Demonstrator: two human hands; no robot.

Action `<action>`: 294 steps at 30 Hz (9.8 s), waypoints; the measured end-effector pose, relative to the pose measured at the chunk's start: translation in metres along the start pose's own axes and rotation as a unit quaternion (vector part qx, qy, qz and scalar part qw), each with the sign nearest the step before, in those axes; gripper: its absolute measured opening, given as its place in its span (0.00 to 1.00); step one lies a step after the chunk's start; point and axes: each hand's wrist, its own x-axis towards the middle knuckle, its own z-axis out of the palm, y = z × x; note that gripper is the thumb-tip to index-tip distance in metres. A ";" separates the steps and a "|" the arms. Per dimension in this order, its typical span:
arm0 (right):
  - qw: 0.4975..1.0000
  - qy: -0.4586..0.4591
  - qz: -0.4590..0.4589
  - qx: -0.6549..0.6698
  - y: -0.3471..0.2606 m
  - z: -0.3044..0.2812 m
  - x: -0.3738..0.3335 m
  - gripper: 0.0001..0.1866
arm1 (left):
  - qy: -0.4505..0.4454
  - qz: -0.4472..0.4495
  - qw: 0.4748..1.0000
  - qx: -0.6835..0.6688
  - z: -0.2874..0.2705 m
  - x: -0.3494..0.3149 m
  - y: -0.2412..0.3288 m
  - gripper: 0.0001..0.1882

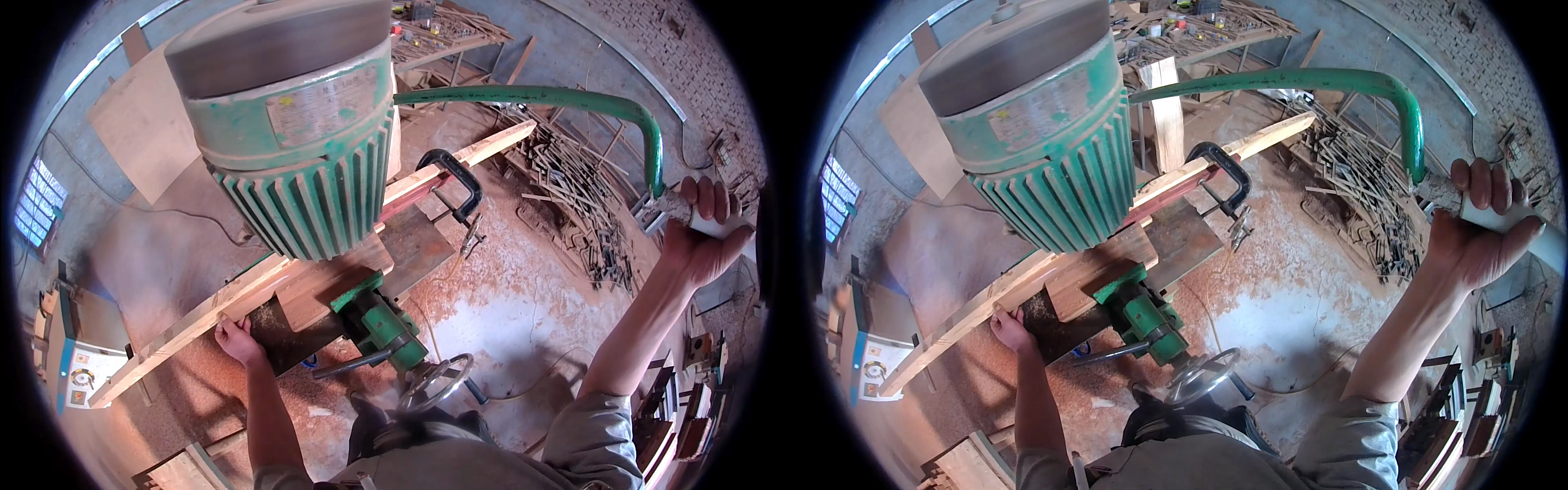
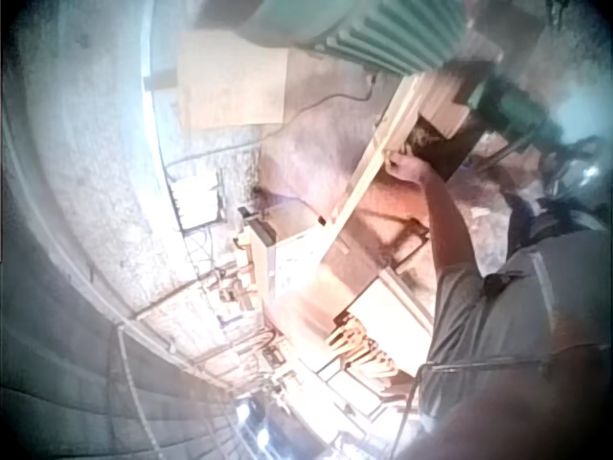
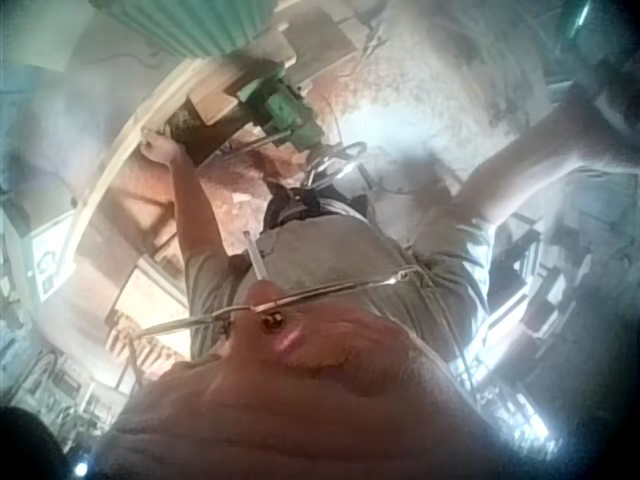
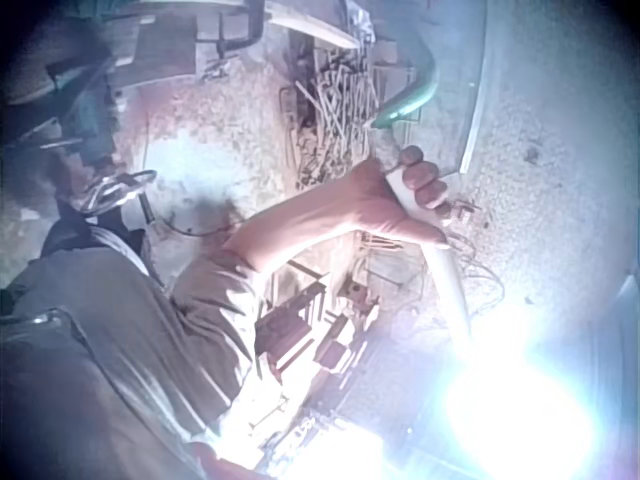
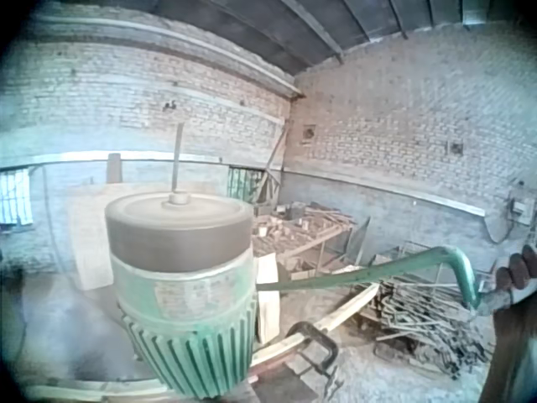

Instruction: The person operates a green mortising machine to cut rectangular holes into wooden planks. They repeatedly position each plank under the cutter, lower the machine to cut, and then stack the finished pieces on a nearby table.

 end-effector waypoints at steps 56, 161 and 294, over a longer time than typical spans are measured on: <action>0.985 0.006 0.040 -0.169 0.077 0.113 0.091 0.19 | 0.000 0.019 1.000 -0.013 -0.007 0.008 -0.009 0.12; 0.701 0.283 0.535 -0.378 -0.406 -0.231 -0.535 0.10 | -0.350 -0.337 0.775 0.405 -0.487 -0.348 -0.030 0.23; 0.328 -0.424 0.789 -0.299 -0.017 0.149 -0.688 0.07 | 0.306 -0.182 0.923 0.150 -0.788 -0.317 0.143 0.22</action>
